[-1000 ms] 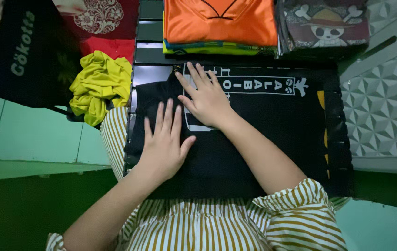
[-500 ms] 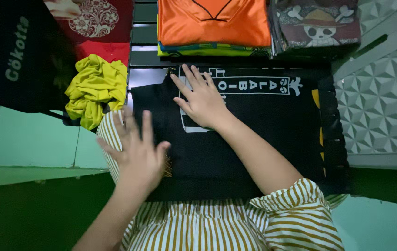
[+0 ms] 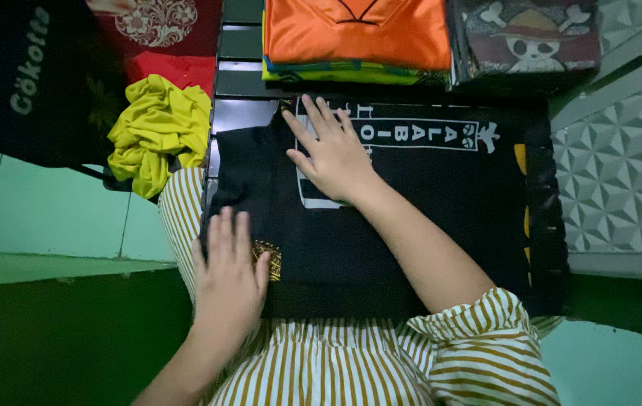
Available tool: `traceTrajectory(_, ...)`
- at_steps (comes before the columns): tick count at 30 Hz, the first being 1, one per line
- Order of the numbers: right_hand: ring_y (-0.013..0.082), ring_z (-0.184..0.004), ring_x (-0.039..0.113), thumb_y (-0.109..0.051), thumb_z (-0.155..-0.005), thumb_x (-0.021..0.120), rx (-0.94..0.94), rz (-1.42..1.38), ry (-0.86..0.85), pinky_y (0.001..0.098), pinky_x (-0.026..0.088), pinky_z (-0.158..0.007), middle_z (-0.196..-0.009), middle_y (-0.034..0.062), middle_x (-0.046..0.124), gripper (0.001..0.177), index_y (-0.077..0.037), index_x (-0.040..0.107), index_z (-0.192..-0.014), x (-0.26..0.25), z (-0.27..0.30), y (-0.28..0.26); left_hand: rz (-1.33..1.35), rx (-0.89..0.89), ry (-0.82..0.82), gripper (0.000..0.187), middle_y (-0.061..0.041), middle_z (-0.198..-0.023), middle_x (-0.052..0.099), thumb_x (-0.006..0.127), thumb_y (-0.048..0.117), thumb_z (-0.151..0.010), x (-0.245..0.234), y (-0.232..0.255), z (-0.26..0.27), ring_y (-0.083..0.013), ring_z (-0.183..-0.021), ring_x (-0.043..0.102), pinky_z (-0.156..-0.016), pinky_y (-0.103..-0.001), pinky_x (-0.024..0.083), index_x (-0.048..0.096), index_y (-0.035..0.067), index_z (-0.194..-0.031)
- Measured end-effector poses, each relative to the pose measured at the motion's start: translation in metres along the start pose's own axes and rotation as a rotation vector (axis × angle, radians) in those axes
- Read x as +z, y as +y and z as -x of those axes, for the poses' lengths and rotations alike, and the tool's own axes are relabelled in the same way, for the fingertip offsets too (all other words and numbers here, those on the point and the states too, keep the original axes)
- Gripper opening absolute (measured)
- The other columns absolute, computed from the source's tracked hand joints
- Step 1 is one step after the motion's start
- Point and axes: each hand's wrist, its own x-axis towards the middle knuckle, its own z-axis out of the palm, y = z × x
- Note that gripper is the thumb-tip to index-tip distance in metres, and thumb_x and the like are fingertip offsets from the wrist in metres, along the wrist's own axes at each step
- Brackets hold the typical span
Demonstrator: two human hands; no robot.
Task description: The person folds several shirts by hand on a small black table, smoothing the fabric and stacking the completed items.
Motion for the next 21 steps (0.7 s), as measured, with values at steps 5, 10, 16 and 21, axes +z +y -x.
traceTrajectory(5,0.0391,-0.153,0.027,-0.047,-0.104,0.049,0.015,0.006,-0.011,0.0557,0.020,-0.123,-0.165,0.0218,0.029,0.064,-0.022,0.035,-0.161,-0.002,0.001,-0.001,-0.046,-0.298,0.031,0.084,-0.027,-0.129,0.052,0.067,0.056,-0.092,-0.023,-0.007,-0.004,-0.0408,-0.113,0.054,-0.094,-0.047,0.049,0.049,-0.010,-0.141)
traceTrajectory(10,0.0393,-0.153,0.027,-0.047,-0.106,0.048,0.021,0.046,-0.020,0.0560,0.020,-0.123,-0.164,0.0225,0.029,0.063,-0.021,0.035,-0.161,-0.002,-0.001,-0.002,0.037,-0.337,-0.010,0.086,-0.026,-0.119,0.054,0.069,0.060,-0.089,-0.018,-0.004,-0.022,-0.0398,-0.105,0.058,-0.089,-0.044,0.051,0.052,-0.013,-0.133)
traceTrajectory(16,0.0397,-0.151,0.028,-0.047,-0.103,0.050,0.032,0.027,-0.016,0.0560,0.021,-0.121,-0.163,0.0226,0.031,0.063,-0.020,0.037,-0.159,-0.002,-0.002,-0.003,0.110,-0.204,0.120,0.078,-0.030,-0.123,0.053,0.077,0.046,-0.087,-0.006,0.008,-0.025,-0.0440,-0.109,0.058,-0.093,-0.044,0.052,0.051,-0.014,-0.130)
traceTrajectory(21,0.0401,-0.153,0.029,-0.046,-0.105,0.051,0.009,0.004,0.005,0.0563,0.022,-0.123,-0.164,0.0228,0.031,0.062,-0.020,0.038,-0.160,-0.004,0.000,-0.002,0.509,-0.082,0.228,0.067,-0.031,-0.132,0.051,0.079,0.012,-0.087,-0.018,0.003,-0.028,-0.0421,-0.120,0.058,-0.100,-0.042,0.053,0.047,-0.008,-0.142)
